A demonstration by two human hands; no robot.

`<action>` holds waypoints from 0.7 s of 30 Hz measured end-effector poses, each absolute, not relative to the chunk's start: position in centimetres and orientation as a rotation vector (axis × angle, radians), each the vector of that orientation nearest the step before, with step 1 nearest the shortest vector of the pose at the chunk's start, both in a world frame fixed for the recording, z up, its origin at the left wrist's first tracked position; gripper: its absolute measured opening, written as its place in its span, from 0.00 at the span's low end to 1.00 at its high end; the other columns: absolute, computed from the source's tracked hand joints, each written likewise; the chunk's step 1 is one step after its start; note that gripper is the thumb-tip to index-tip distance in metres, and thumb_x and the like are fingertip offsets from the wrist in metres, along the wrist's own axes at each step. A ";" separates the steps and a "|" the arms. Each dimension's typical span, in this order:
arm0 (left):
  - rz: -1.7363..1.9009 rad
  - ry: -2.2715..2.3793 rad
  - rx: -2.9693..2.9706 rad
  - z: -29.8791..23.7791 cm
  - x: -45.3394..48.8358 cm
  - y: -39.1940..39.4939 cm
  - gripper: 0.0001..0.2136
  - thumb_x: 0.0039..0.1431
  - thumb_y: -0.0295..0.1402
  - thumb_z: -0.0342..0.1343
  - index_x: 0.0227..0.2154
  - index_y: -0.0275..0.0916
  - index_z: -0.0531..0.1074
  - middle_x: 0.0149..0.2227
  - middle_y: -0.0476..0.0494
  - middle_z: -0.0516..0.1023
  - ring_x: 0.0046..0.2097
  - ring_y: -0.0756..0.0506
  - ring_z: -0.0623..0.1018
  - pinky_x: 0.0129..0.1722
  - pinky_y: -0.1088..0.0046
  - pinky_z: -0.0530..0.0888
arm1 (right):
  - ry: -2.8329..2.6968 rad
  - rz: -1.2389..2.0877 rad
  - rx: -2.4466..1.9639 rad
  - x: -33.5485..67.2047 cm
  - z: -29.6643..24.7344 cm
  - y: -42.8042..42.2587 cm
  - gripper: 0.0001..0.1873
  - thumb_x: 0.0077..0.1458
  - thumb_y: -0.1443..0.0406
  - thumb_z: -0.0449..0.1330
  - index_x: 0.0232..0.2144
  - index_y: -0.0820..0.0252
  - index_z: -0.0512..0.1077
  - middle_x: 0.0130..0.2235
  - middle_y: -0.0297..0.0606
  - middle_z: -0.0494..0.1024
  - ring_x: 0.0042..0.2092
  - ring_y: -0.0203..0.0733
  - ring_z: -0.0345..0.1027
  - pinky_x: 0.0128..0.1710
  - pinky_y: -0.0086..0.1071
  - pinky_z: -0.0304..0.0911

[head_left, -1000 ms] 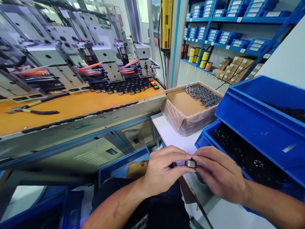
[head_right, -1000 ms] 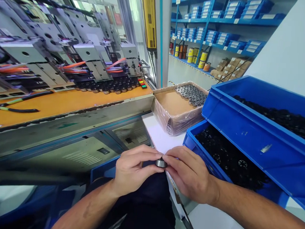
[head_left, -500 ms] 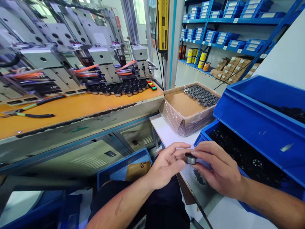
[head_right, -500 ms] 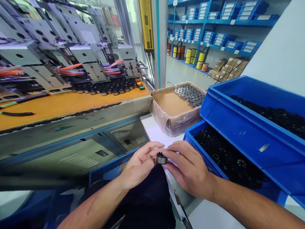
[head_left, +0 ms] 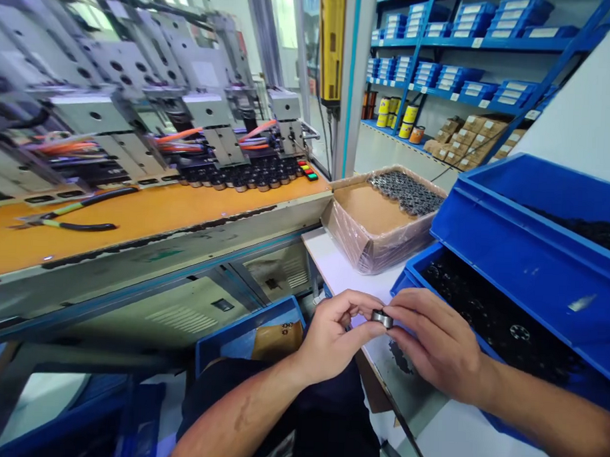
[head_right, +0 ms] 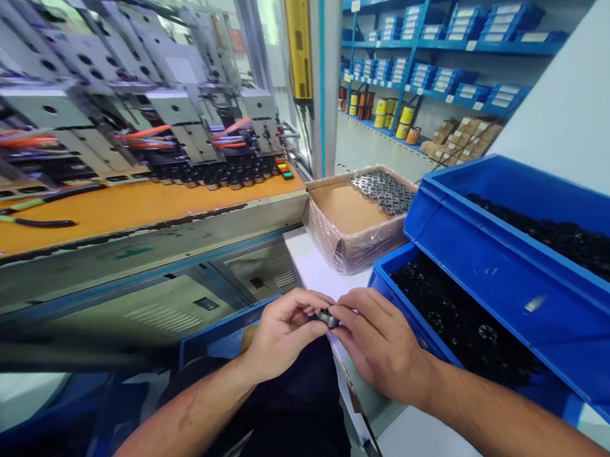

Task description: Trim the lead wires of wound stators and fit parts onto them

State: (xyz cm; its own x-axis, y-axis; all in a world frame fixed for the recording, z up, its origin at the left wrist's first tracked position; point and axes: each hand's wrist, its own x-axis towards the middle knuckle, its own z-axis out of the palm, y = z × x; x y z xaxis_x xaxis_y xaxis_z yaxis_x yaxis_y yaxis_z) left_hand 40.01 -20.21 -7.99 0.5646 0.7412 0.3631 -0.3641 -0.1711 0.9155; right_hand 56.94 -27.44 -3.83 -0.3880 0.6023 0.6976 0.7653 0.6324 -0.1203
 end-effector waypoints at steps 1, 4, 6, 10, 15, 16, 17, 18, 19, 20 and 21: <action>1.015 0.362 1.481 -7.9 39.8 -19.9 0.11 0.54 0.36 0.65 0.37 0.36 0.75 0.34 0.41 0.81 0.36 0.48 0.79 0.38 0.72 0.75 | -2.131 -0.299 -1.090 57.0 -4.0 -27.5 0.16 0.59 0.73 0.60 0.50 0.68 0.68 0.43 0.47 0.74 0.46 0.43 0.70 0.45 0.37 0.72; 1.123 0.475 1.779 -6.8 38.2 -17.0 0.09 0.53 0.35 0.66 0.33 0.36 0.76 0.37 0.40 0.82 0.38 0.46 0.80 0.42 0.70 0.75 | -2.153 -0.360 -1.196 57.4 -4.7 -27.6 0.23 0.59 0.67 0.63 0.55 0.69 0.66 0.49 0.50 0.73 0.51 0.46 0.69 0.52 0.39 0.69; 1.253 0.686 2.032 -5.3 36.0 -13.3 0.06 0.53 0.34 0.65 0.30 0.37 0.76 0.39 0.40 0.82 0.42 0.45 0.80 0.45 0.68 0.75 | -2.159 -0.377 -1.218 57.8 -5.2 -27.4 0.24 0.60 0.65 0.62 0.56 0.68 0.66 0.51 0.50 0.72 0.53 0.47 0.68 0.53 0.39 0.68; 1.234 1.463 2.196 -1.9 30.5 -4.2 0.05 0.53 0.32 0.62 0.32 0.37 0.76 0.37 0.43 0.81 0.39 0.46 0.78 0.45 0.68 0.74 | -2.190 -0.375 -1.135 58.0 -5.6 -26.9 0.21 0.62 0.64 0.59 0.55 0.67 0.66 0.52 0.50 0.71 0.52 0.46 0.69 0.51 0.38 0.70; 1.138 1.751 2.120 -0.6 27.1 3.9 0.04 0.46 0.28 0.64 0.23 0.36 0.75 0.30 0.44 0.79 0.38 0.43 0.76 0.44 0.68 0.72 | -2.214 -0.443 -1.125 58.1 -5.3 -26.3 0.16 0.63 0.65 0.58 0.51 0.68 0.69 0.51 0.50 0.72 0.51 0.45 0.70 0.49 0.37 0.70; 1.114 1.779 2.099 -0.7 26.9 4.7 0.04 0.46 0.29 0.64 0.23 0.36 0.75 0.28 0.45 0.79 0.36 0.44 0.76 0.42 0.69 0.72 | -2.226 -0.457 -1.137 58.4 -5.2 -26.3 0.16 0.63 0.64 0.57 0.51 0.67 0.69 0.51 0.50 0.72 0.51 0.46 0.70 0.49 0.37 0.70; 1.098 1.802 2.079 -0.9 26.8 5.2 0.03 0.47 0.29 0.64 0.24 0.36 0.76 0.27 0.46 0.79 0.34 0.45 0.76 0.41 0.69 0.72 | -2.237 -0.470 -1.147 58.9 -5.2 -26.2 0.15 0.64 0.64 0.56 0.51 0.66 0.69 0.52 0.49 0.72 0.50 0.46 0.71 0.49 0.38 0.71; 1.091 1.822 2.062 -1.0 26.7 5.5 0.03 0.48 0.29 0.63 0.27 0.35 0.77 0.26 0.46 0.79 0.33 0.46 0.76 0.40 0.70 0.72 | -2.246 -0.477 -1.166 59.6 -5.2 -26.2 0.15 0.64 0.64 0.56 0.51 0.64 0.69 0.52 0.48 0.72 0.50 0.46 0.71 0.49 0.38 0.71; 1.091 1.837 2.051 -1.2 26.5 5.6 0.05 0.49 0.28 0.62 0.30 0.35 0.77 0.27 0.47 0.80 0.33 0.46 0.76 0.40 0.71 0.72 | -2.243 -0.482 -1.196 60.6 -5.2 -26.2 0.15 0.64 0.63 0.55 0.51 0.62 0.69 0.52 0.47 0.73 0.50 0.46 0.72 0.49 0.39 0.71; 1.095 1.848 2.046 -1.3 26.3 5.5 0.07 0.49 0.27 0.61 0.33 0.34 0.77 0.29 0.46 0.81 0.33 0.46 0.77 0.40 0.71 0.72 | -2.228 -0.488 -1.242 61.9 -5.3 -26.1 0.15 0.64 0.62 0.55 0.51 0.61 0.70 0.52 0.46 0.73 0.49 0.46 0.72 0.49 0.40 0.71; 1.097 1.853 2.050 -1.3 26.1 5.2 0.09 0.50 0.26 0.59 0.36 0.34 0.77 0.31 0.45 0.82 0.34 0.47 0.77 0.41 0.71 0.72 | -2.200 -0.498 -1.310 63.3 -5.6 -25.9 0.15 0.64 0.60 0.54 0.50 0.59 0.70 0.51 0.45 0.74 0.48 0.47 0.73 0.49 0.41 0.70</action>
State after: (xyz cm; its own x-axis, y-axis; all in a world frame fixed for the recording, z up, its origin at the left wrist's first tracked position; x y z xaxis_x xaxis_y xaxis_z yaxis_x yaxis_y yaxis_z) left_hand 26.11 5.18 -1.32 -0.0420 0.9153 0.4006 0.7914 -0.2143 0.5725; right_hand 63.34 -25.92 -5.58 -0.3920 0.6911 0.6072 0.8852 0.4630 0.0446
